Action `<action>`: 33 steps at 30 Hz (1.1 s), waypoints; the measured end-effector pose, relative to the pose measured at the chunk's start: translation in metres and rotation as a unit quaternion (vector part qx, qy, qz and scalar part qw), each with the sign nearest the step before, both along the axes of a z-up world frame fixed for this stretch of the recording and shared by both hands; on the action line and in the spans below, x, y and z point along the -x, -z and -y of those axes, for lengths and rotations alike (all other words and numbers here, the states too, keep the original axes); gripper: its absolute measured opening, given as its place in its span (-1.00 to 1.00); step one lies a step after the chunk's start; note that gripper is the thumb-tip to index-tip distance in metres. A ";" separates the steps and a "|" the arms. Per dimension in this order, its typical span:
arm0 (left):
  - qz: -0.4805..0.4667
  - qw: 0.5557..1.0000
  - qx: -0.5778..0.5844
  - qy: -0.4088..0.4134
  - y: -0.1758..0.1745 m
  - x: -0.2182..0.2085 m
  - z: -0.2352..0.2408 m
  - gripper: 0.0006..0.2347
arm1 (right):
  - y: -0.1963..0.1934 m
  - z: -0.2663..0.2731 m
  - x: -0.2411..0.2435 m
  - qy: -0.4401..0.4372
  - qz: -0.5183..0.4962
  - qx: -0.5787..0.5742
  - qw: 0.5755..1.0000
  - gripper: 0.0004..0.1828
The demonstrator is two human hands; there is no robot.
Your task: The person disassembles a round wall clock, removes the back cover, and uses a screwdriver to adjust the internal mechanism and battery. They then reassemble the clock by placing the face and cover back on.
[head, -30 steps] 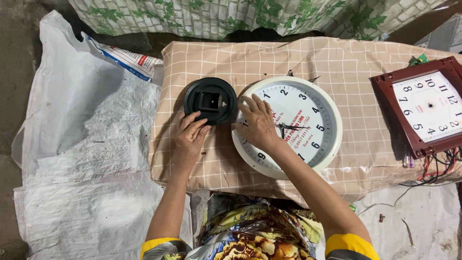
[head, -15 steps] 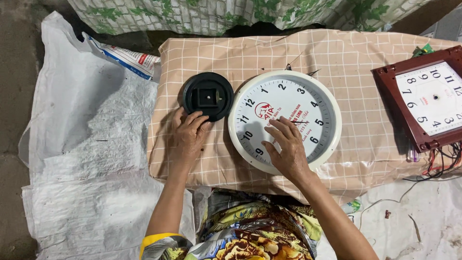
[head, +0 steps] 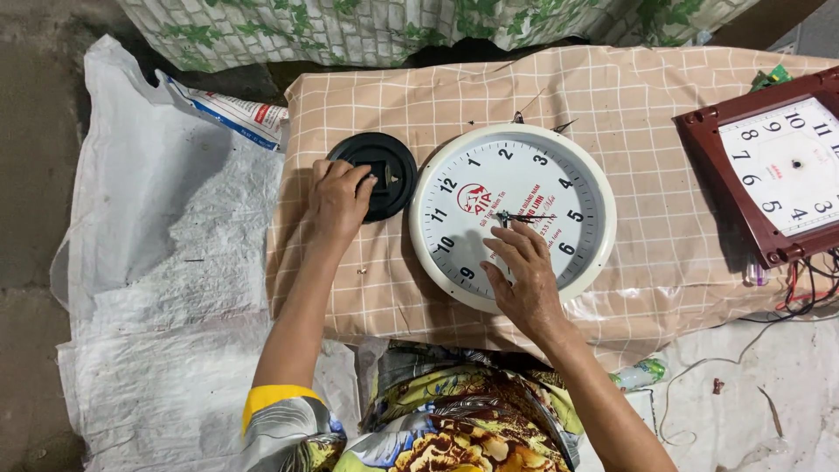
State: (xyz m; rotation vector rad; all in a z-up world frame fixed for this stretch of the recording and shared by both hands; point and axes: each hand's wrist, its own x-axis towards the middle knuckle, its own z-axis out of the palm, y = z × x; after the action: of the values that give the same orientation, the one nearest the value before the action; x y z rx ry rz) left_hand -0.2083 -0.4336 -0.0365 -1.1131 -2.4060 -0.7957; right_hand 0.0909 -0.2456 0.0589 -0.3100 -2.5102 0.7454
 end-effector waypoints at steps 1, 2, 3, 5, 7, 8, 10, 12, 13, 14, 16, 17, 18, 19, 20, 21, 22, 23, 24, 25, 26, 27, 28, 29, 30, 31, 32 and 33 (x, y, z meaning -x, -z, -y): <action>-0.002 1.000 -0.001 0.004 -0.014 -0.005 -0.006 -0.82 | -0.003 -0.002 -0.002 0.004 -0.002 -0.001 1.000 -0.65; -0.043 0.998 0.020 -0.039 -0.027 -0.010 -0.012 -0.86 | -0.005 -0.003 -0.003 0.011 -0.001 -0.027 1.000 -0.66; -0.082 0.993 0.042 -0.080 -0.039 -0.016 -0.017 -0.86 | -0.006 -0.004 -0.007 0.020 0.001 -0.052 0.998 -0.67; -0.116 0.987 -0.017 -0.112 -0.027 -0.014 -0.036 -0.84 | 0.005 -0.015 -0.016 0.056 0.003 -0.063 0.996 -0.69; -0.148 0.975 -0.076 -0.148 -0.025 -0.014 -0.041 -0.81 | 0.012 -0.026 -0.028 0.087 0.005 -0.075 0.993 -0.71; -0.145 0.979 -0.054 -0.134 -0.030 -0.016 -0.038 -0.82 | 0.014 -0.032 -0.034 0.137 -0.013 -0.072 0.988 -0.64; -0.142 0.982 -0.032 -0.120 -0.040 -0.022 -0.036 -0.78 | 0.020 -0.039 -0.048 0.188 -0.032 -0.069 0.979 -0.57; -0.071 0.987 -0.021 -0.141 -0.050 -0.031 -0.038 -0.81 | 0.028 -0.042 -0.063 0.245 -0.084 0.054 0.964 -0.36; -0.071 0.988 -0.021 -0.136 -0.045 -0.021 -0.030 -0.81 | 0.026 -0.039 -0.065 0.249 -0.085 0.054 0.963 -0.36; -0.027 0.997 -0.027 -0.074 -0.040 -0.012 -0.023 -0.88 | 0.025 -0.036 -0.068 0.247 -0.110 0.151 0.951 -0.26; 0.017 0.999 -0.032 -0.007 -0.045 -0.008 -0.019 -0.89 | 0.020 -0.032 -0.069 0.245 -0.135 0.246 0.928 -0.16; 0.028 0.999 -0.002 -0.026 -0.056 -0.013 -0.022 -0.88 | 0.016 -0.030 -0.068 0.262 -0.125 0.326 0.900 -0.13; 0.039 0.998 0.029 -0.044 -0.067 -0.019 -0.025 -0.84 | 0.012 -0.029 -0.066 0.276 -0.115 0.403 0.865 -0.10; 0.039 0.998 0.028 -0.040 -0.063 -0.018 -0.026 -0.84 | 0.014 -0.026 -0.065 0.280 -0.117 0.402 0.864 -0.10; 0.073 0.997 0.000 -0.021 -0.060 -0.018 -0.027 -0.88 | 0.016 -0.024 -0.064 0.297 -0.105 0.464 0.828 -0.11; 0.106 0.994 -0.029 0.001 -0.056 -0.017 -0.031 -0.91 | 0.018 -0.022 -0.063 0.316 -0.096 0.522 0.787 -0.11; 0.106 0.994 -0.030 0.009 -0.032 -0.005 -0.030 -0.91 | 0.028 -0.025 -0.061 0.321 -0.101 0.520 0.785 -0.11; 0.094 0.994 0.052 -0.036 -0.008 0.006 -0.032 -0.90 | 0.039 -0.027 -0.061 0.307 -0.121 0.547 0.769 -0.30; 0.080 0.984 0.133 -0.082 0.016 0.018 -0.034 -0.89 | 0.049 -0.030 -0.061 0.292 -0.141 0.574 0.752 -0.48; 0.079 0.985 0.133 -0.073 0.020 0.018 -0.035 -0.89 | 0.051 -0.031 -0.061 0.298 -0.146 0.571 0.750 -0.48; 0.067 0.984 0.138 -0.094 0.024 0.018 -0.036 -0.89 | 0.052 -0.032 -0.061 0.295 -0.158 0.578 0.745 -0.54; 0.054 0.982 0.143 -0.113 0.028 0.019 -0.038 -0.90 | 0.054 -0.033 -0.061 0.291 -0.169 0.584 0.738 -0.59; 0.053 0.983 0.142 -0.104 0.020 0.014 -0.039 -0.90 | 0.045 -0.029 -0.060 0.298 -0.175 0.582 0.736 -0.59; 0.062 0.980 0.155 -0.109 0.011 0.010 -0.039 -0.90 | 0.036 -0.027 -0.059 0.296 -0.175 0.583 0.736 -0.60; 0.070 0.977 0.168 -0.114 0.003 0.006 -0.039 -0.91 | 0.027 -0.024 -0.057 0.294 -0.176 0.585 0.735 -0.60; 0.069 0.977 0.168 -0.108 0.004 0.007 -0.039 -0.91 | 0.023 -0.023 -0.058 0.299 -0.179 0.582 0.735 -0.60; 0.067 0.977 0.171 -0.112 0.006 0.007 -0.039 -0.91 | 0.020 -0.023 -0.059 0.295 -0.180 0.588 0.731 -0.61; 0.065 0.975 0.174 -0.119 0.007 0.008 -0.038 -0.90 | 0.016 -0.023 -0.059 0.289 -0.179 0.594 0.729 -0.61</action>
State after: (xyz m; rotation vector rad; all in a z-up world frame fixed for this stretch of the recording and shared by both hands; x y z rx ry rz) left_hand -0.2165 -0.3961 -0.0438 -0.8848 -2.7982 -0.3896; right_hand 0.1498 -0.2231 0.0429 -1.1581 -1.1137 1.7947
